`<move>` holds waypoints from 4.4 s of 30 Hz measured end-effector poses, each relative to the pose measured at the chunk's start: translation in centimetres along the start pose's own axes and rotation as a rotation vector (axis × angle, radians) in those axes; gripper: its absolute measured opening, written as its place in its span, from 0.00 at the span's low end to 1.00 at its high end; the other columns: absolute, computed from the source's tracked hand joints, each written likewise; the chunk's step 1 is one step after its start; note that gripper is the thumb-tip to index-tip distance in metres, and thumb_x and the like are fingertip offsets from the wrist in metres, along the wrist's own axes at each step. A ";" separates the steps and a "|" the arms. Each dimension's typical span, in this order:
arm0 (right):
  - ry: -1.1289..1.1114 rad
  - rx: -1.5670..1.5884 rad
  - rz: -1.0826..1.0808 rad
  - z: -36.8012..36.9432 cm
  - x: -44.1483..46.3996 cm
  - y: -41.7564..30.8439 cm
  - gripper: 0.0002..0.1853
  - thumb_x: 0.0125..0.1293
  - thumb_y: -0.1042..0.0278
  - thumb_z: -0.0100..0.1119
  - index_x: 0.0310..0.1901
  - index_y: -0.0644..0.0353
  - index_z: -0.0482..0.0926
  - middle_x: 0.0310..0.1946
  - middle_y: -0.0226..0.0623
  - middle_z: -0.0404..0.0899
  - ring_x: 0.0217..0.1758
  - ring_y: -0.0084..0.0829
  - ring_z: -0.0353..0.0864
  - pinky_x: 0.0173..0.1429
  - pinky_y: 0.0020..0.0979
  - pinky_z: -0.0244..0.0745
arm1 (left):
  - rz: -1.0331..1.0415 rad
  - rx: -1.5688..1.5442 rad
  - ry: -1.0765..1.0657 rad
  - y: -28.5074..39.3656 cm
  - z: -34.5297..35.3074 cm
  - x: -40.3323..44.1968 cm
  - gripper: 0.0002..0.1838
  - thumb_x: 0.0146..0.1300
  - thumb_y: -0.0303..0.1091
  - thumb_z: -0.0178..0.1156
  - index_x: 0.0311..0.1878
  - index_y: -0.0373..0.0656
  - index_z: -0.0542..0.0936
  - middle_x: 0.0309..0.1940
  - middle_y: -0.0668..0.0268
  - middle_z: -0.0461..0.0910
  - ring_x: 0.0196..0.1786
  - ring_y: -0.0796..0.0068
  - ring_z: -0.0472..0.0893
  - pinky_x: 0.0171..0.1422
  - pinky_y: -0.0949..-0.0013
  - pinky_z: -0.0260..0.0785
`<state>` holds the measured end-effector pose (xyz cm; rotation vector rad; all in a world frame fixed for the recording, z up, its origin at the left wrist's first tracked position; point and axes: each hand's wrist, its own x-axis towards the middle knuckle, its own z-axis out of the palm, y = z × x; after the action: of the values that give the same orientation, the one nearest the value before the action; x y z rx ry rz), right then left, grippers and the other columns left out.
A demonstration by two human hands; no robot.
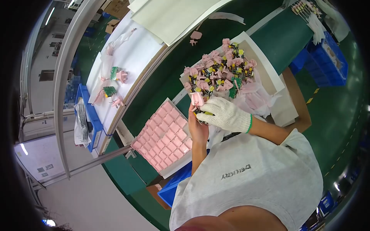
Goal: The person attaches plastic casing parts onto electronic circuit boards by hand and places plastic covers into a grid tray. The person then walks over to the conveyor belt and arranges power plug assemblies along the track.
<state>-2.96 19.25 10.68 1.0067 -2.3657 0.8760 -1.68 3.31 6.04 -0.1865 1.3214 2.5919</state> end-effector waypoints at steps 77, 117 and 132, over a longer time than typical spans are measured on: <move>-0.253 1.070 0.921 1.3 -3.8 3.6 0.25 0.63 0.72 0.55 0.62 0.64 0.65 0.54 0.37 0.71 0.59 0.28 0.71 0.63 0.31 0.66 | -0.211 0.530 -0.267 -2.4 -1.9 0.1 0.40 0.59 0.21 0.61 0.72 0.45 0.51 0.52 0.58 0.76 0.49 0.70 0.77 0.53 0.67 0.71; -0.315 1.113 1.054 4.9 -11.2 3.7 0.26 0.59 0.76 0.56 0.61 0.65 0.66 0.52 0.36 0.73 0.56 0.28 0.74 0.59 0.30 0.72 | -0.170 0.832 -0.325 -11.3 -7.0 -1.2 0.20 0.61 0.31 0.64 0.53 0.35 0.71 0.42 0.63 0.79 0.45 0.73 0.77 0.53 0.67 0.70; -0.978 0.854 0.768 -1.1 -7.1 5.6 0.37 0.53 0.63 0.69 0.63 0.63 0.65 0.53 0.44 0.75 0.57 0.35 0.75 0.59 0.36 0.70 | -0.182 0.197 -0.413 -0.3 1.9 0.7 0.21 0.72 0.43 0.54 0.60 0.39 0.71 0.43 0.69 0.77 0.45 0.81 0.75 0.50 0.72 0.71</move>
<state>-2.42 26.40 5.15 0.8872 -3.3701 2.2178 -2.32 5.12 6.74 0.2391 1.3202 2.1785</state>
